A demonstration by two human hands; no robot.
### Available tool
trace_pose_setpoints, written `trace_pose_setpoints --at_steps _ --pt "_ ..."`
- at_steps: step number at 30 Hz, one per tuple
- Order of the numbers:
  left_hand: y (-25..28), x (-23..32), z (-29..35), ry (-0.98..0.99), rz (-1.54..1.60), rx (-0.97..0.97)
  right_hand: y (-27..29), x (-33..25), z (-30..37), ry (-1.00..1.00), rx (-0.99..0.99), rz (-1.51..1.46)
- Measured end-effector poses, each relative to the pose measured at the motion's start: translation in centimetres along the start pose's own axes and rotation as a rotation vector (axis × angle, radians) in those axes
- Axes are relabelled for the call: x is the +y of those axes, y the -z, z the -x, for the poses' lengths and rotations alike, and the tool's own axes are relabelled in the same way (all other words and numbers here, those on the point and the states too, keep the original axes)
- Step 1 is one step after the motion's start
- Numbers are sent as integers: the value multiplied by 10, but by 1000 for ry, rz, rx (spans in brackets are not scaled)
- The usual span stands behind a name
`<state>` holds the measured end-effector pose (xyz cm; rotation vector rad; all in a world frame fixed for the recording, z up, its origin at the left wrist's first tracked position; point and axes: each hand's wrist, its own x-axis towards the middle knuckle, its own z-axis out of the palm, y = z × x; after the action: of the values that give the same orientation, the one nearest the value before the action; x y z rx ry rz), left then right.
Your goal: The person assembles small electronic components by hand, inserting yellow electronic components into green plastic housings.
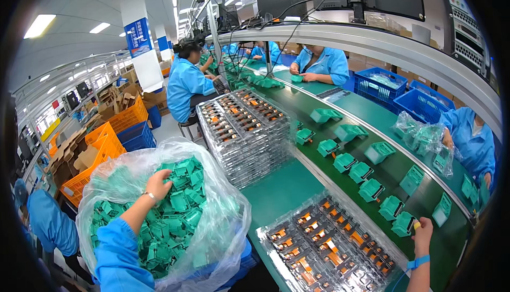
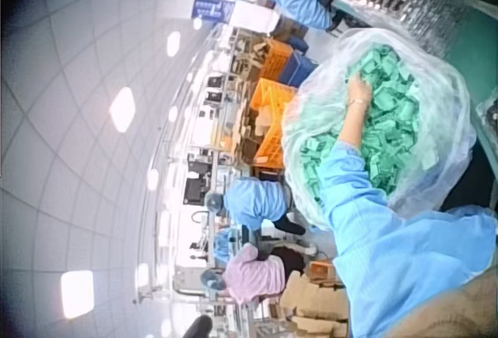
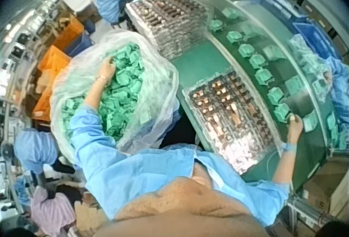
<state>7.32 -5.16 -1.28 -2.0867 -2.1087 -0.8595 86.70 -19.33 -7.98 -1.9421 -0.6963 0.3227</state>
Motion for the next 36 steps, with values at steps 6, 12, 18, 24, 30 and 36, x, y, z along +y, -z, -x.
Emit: trace_pose_setpoints --at_steps 6,12,18,24,30,36 --pt "-57 14 -66 -84 -395 -198 16 -85 86 200 -255 -210" --pt "-66 26 -84 150 -510 -446 -4 -128 151 309 -580 -180" --pt "-62 10 -72 60 -421 -334 -52 -144 149 507 -871 190" --pt "-58 1 -41 -12 -318 -73 -88 -150 157 592 -953 510" --pt "-36 -64 -23 37 -296 244 -109 -148 169 767 -951 679" --pt "36 80 31 774 1424 4 -112 -146 168 607 -956 444"
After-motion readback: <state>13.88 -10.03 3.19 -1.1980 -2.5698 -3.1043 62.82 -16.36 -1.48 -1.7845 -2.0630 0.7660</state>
